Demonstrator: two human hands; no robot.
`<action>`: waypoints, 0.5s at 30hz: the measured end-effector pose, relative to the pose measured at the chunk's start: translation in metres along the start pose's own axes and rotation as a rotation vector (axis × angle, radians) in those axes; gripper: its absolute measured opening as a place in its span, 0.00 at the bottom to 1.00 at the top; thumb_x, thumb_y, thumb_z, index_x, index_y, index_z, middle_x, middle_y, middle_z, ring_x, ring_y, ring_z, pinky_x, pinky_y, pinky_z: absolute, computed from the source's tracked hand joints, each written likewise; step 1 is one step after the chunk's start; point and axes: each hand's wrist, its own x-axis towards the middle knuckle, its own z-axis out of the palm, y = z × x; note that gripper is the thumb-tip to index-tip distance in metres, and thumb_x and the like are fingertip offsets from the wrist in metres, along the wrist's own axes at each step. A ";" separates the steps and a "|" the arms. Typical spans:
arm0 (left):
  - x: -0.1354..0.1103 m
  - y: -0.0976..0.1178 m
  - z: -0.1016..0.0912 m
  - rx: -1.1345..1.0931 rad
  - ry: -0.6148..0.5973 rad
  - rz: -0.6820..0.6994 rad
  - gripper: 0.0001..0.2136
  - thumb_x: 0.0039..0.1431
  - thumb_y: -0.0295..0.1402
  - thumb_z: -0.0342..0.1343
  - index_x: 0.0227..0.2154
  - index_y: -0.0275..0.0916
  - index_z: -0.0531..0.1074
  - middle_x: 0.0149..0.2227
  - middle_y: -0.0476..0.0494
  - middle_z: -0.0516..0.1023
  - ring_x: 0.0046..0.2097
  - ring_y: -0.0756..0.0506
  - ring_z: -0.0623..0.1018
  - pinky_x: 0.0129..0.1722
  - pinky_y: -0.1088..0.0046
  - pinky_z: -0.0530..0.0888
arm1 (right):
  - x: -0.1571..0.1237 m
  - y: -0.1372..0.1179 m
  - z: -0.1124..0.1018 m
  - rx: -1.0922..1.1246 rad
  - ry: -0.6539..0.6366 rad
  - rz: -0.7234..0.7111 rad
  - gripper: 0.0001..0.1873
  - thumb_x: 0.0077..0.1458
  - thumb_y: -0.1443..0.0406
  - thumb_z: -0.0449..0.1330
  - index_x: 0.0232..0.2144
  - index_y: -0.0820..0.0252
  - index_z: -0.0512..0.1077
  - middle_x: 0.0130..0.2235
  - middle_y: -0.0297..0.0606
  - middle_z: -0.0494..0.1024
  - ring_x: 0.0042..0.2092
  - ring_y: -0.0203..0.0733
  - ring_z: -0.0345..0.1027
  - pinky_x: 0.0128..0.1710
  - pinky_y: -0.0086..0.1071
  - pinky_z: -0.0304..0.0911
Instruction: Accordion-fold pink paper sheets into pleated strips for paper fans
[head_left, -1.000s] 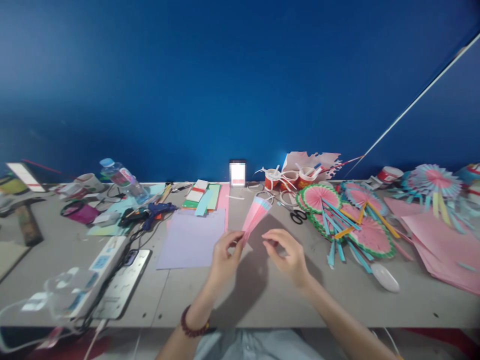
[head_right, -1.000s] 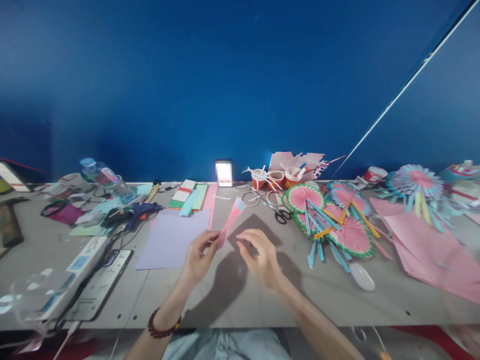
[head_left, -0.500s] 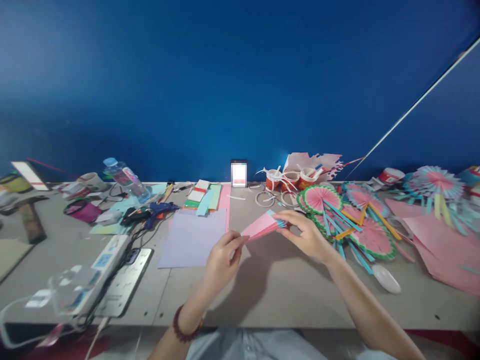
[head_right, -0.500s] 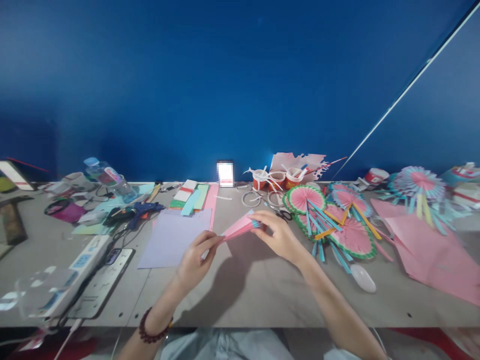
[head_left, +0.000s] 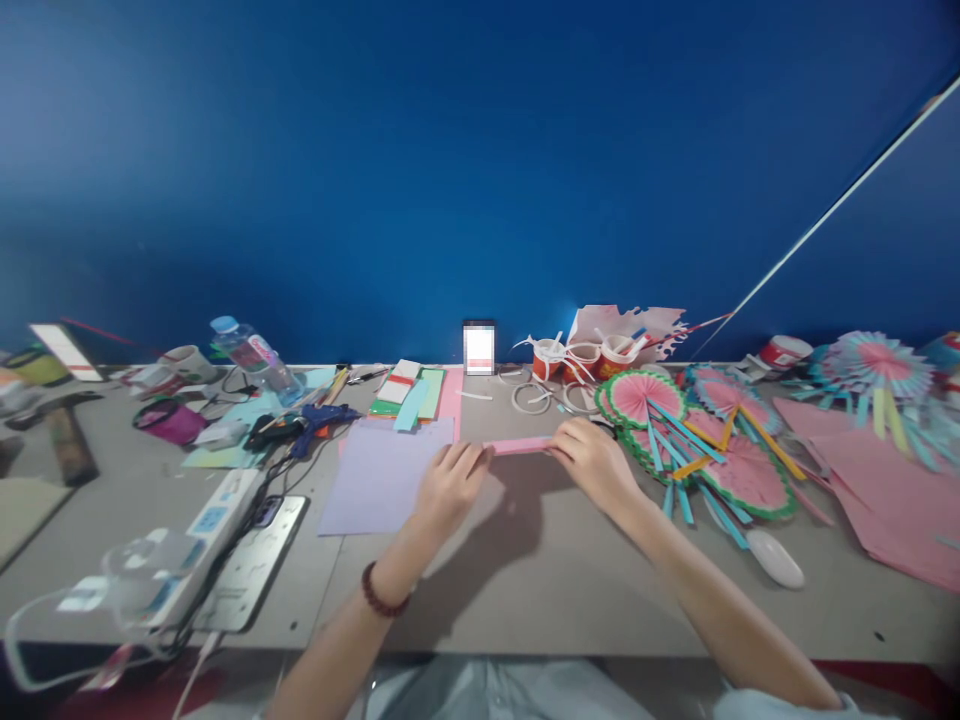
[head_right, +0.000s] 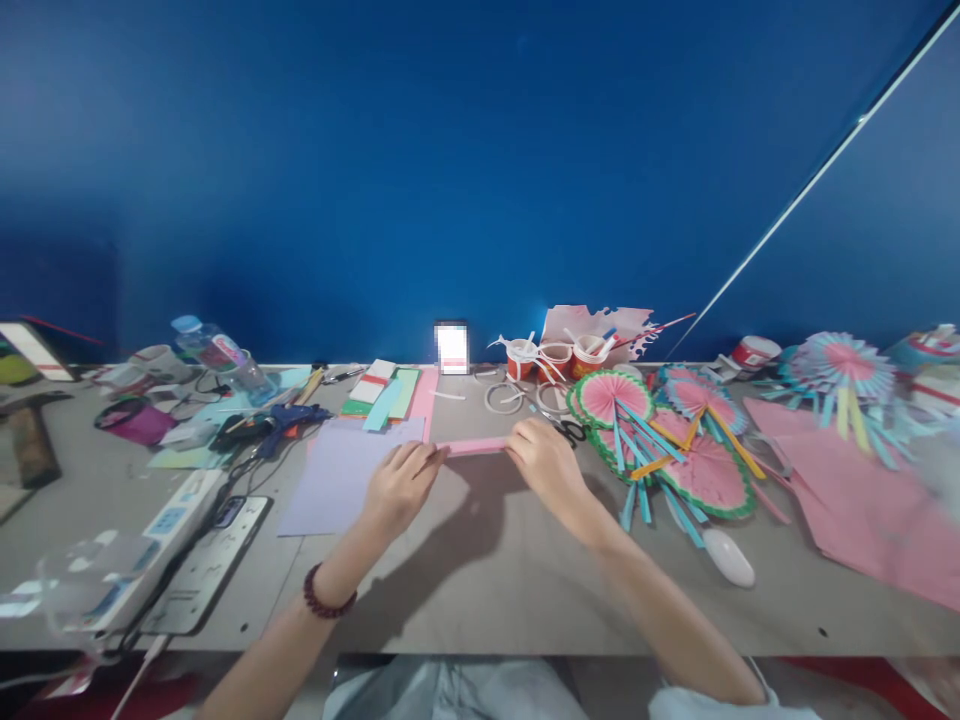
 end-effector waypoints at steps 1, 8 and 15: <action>0.002 -0.005 0.003 0.002 0.034 0.009 0.10 0.63 0.26 0.47 0.41 0.40 0.72 0.36 0.41 0.76 0.39 0.44 0.75 0.38 0.65 0.71 | 0.001 0.002 0.001 -0.024 0.051 -0.003 0.14 0.61 0.67 0.52 0.28 0.57 0.75 0.28 0.38 0.74 0.33 0.39 0.65 0.34 0.33 0.60; -0.006 -0.031 0.039 -0.070 0.015 0.034 0.09 0.63 0.27 0.47 0.37 0.40 0.72 0.34 0.42 0.76 0.38 0.45 0.76 0.37 0.65 0.70 | -0.010 0.021 0.037 -0.135 0.136 -0.213 0.16 0.61 0.72 0.48 0.38 0.57 0.76 0.36 0.42 0.78 0.40 0.42 0.68 0.41 0.35 0.63; -0.030 -0.032 0.073 -0.009 -0.291 0.116 0.09 0.62 0.22 0.45 0.33 0.36 0.70 0.33 0.42 0.72 0.37 0.44 0.73 0.36 0.66 0.69 | -0.040 0.036 0.096 -0.055 -0.037 -0.183 0.12 0.60 0.71 0.51 0.36 0.60 0.75 0.35 0.42 0.78 0.37 0.39 0.69 0.36 0.31 0.65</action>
